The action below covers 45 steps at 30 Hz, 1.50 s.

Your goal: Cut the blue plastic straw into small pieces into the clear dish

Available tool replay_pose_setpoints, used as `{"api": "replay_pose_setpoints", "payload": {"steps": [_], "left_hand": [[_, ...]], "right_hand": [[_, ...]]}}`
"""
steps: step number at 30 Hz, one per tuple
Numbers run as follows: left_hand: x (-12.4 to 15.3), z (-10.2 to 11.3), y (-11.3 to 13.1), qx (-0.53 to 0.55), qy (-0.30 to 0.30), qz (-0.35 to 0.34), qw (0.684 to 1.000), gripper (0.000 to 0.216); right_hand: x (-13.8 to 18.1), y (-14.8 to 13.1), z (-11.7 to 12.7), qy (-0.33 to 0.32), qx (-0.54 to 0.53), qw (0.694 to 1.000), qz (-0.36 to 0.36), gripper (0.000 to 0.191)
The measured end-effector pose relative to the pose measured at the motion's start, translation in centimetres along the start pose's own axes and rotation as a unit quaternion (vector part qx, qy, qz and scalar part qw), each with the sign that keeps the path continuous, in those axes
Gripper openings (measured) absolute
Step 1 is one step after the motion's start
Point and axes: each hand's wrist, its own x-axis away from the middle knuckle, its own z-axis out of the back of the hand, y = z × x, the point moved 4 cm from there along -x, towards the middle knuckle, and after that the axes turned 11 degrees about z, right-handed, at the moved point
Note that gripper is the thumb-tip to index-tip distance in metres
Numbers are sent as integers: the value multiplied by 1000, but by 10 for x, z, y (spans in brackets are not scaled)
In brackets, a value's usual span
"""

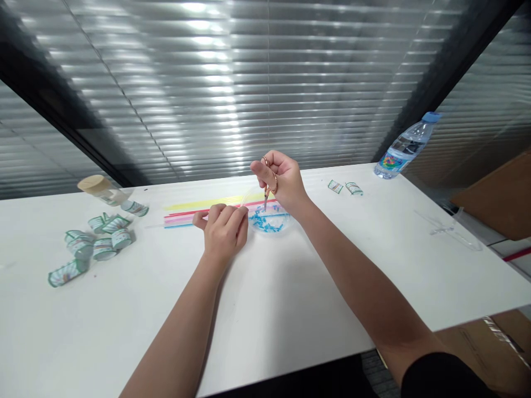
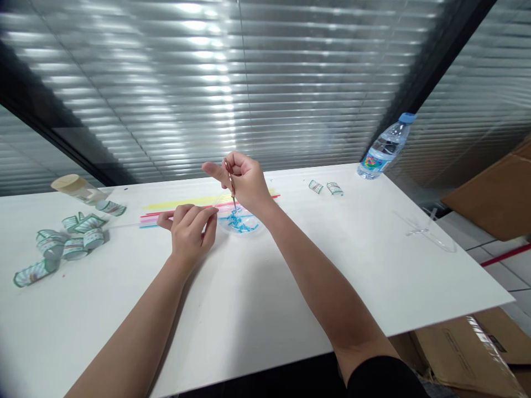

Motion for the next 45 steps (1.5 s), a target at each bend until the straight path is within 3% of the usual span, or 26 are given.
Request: {"api": "replay_pose_setpoints", "payload": {"steps": [34, 45], "left_hand": [[0, 0, 1, -3, 4, -6, 1000, 13], [-1, 2, 0, -26, 37, -6, 999, 22]], "right_hand": [[-2, -1, 0, 1, -8, 1000, 12, 50], [-9, -8, 12, 9, 22, 1000, 16, 48]]}}
